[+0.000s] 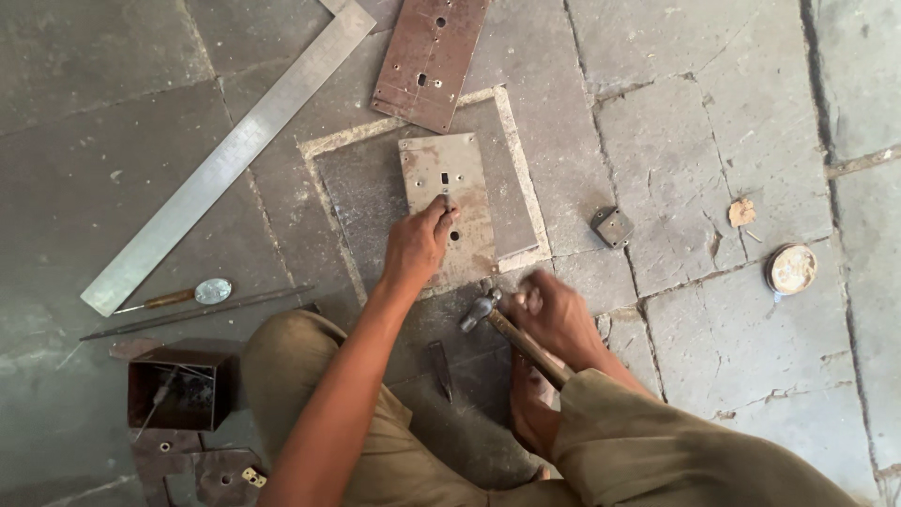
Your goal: The person uses a square and a metal rod to mark lines on metal plates, then uses a punch and a hammer to create indentations. They move various metal pieces around on the floor throughout the process.
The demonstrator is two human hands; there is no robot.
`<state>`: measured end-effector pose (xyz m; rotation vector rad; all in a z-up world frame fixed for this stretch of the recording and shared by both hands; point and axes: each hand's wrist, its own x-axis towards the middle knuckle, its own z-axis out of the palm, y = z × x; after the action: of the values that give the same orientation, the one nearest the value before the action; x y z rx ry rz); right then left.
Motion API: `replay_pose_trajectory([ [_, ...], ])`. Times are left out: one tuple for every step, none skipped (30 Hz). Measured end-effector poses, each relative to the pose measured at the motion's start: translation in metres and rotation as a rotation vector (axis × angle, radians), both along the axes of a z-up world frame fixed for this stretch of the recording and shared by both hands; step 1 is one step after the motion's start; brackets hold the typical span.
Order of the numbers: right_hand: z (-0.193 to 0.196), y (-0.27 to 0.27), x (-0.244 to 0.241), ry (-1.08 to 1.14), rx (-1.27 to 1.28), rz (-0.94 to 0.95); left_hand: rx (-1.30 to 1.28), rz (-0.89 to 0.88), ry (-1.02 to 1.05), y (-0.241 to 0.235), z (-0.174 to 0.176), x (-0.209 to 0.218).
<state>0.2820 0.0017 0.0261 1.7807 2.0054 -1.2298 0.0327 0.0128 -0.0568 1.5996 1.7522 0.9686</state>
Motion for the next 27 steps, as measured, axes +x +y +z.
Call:
replay_pose_trajectory([
  [0.004, -0.013, 0.012, -0.095, -0.064, 0.099, 0.065, -0.009, 0.014, -0.002, -0.003, 0.001],
  [0.005, -0.024, 0.023, -0.19, -0.118, 0.195, -0.015, -0.017, 0.049, 0.001, -0.006, 0.001],
  [0.002, -0.032, 0.031, -0.197, -0.143, 0.235, -0.095, -0.025, 0.085, 0.003, -0.009, 0.002],
  [-0.001, -0.044, 0.038, -0.204, -0.172, 0.273, -0.179, -0.035, 0.121, 0.0, -0.01, 0.004],
  [-0.003, -0.053, 0.046, -0.212, -0.201, 0.311, -0.13, -0.042, 0.154, -0.004, -0.012, 0.006],
  [-0.006, -0.058, 0.052, -0.182, -0.219, 0.244, -0.076, -0.049, 0.191, -0.005, -0.013, 0.007],
  [-0.007, -0.062, 0.058, -0.151, -0.238, 0.179, -0.021, -0.055, 0.227, -0.004, -0.014, 0.007],
  [-0.006, -0.065, 0.062, -0.118, -0.26, 0.111, -0.033, -0.06, 0.19, -0.005, -0.015, 0.006],
  [-0.004, -0.064, 0.067, -0.024, -0.245, -0.01, -0.044, -0.066, 0.153, -0.005, -0.015, 0.005],
  [0.001, -0.06, 0.072, 0.071, -0.229, -0.13, -0.055, -0.073, 0.116, -0.004, -0.015, 0.004],
  [0.007, -0.055, 0.075, 0.166, -0.212, -0.251, -0.028, -0.066, 0.126, -0.002, -0.015, 0.003],
  [0.013, -0.05, 0.077, 0.127, -0.102, -0.18, -0.009, -0.061, 0.133, -0.003, -0.015, 0.003],
  [0.017, -0.04, 0.078, 0.088, 0.008, -0.109, 0.011, -0.055, 0.139, -0.003, -0.015, 0.003],
  [0.021, -0.03, 0.075, 0.052, 0.123, -0.042, -0.001, -0.053, 0.106, -0.003, -0.014, 0.002],
  [0.021, -0.019, 0.069, 0.029, 0.054, -0.072, -0.012, -0.051, 0.073, -0.002, -0.012, 0.001],
  [0.018, -0.01, 0.061, 0.003, -0.016, -0.103, -0.023, -0.05, 0.037, -0.003, -0.01, 0.003],
  [0.01, -0.003, 0.046, 0.117, -0.011, -0.186, -0.002, -0.025, -0.011, -0.007, -0.008, 0.004],
  [0.0, 0.006, 0.029, 0.236, 0.003, -0.265, 0.028, 0.002, -0.057, -0.005, -0.005, 0.004],
  [-0.01, 0.01, 0.012, 0.434, 0.026, -0.355, 0.057, 0.029, -0.103, -0.003, -0.002, 0.005],
  [-0.021, 0.013, -0.006, 0.639, 0.046, -0.437, 0.056, 0.042, -0.09, -0.003, 0.0, 0.003],
  [-0.031, 0.014, -0.022, 0.581, 0.06, -0.478, 0.055, 0.055, -0.077, -0.001, 0.002, 0.002],
  [-0.039, 0.008, -0.034, 0.514, 0.058, -0.519, 0.036, 0.074, -0.069, -0.006, 0.004, 0.004],
  [-0.046, 0.005, -0.042, 0.445, 0.054, -0.559, 0.029, 0.072, -0.084, -0.009, 0.006, 0.004],
  [-0.05, 0.004, -0.047, 0.507, 0.023, -0.623, 0.028, 0.066, -0.099, -0.007, 0.008, 0.005],
  [-0.051, 0.004, -0.051, 0.57, -0.01, -0.687, 0.027, 0.059, -0.113, -0.004, 0.011, 0.004],
  [-0.05, 0.003, -0.051, 0.631, -0.041, -0.748, 0.043, 0.061, -0.101, -0.002, 0.014, 0.005],
  [-0.048, 0.005, -0.051, 0.662, -0.047, -0.75, 0.06, 0.062, -0.088, 0.0, 0.018, 0.004],
])
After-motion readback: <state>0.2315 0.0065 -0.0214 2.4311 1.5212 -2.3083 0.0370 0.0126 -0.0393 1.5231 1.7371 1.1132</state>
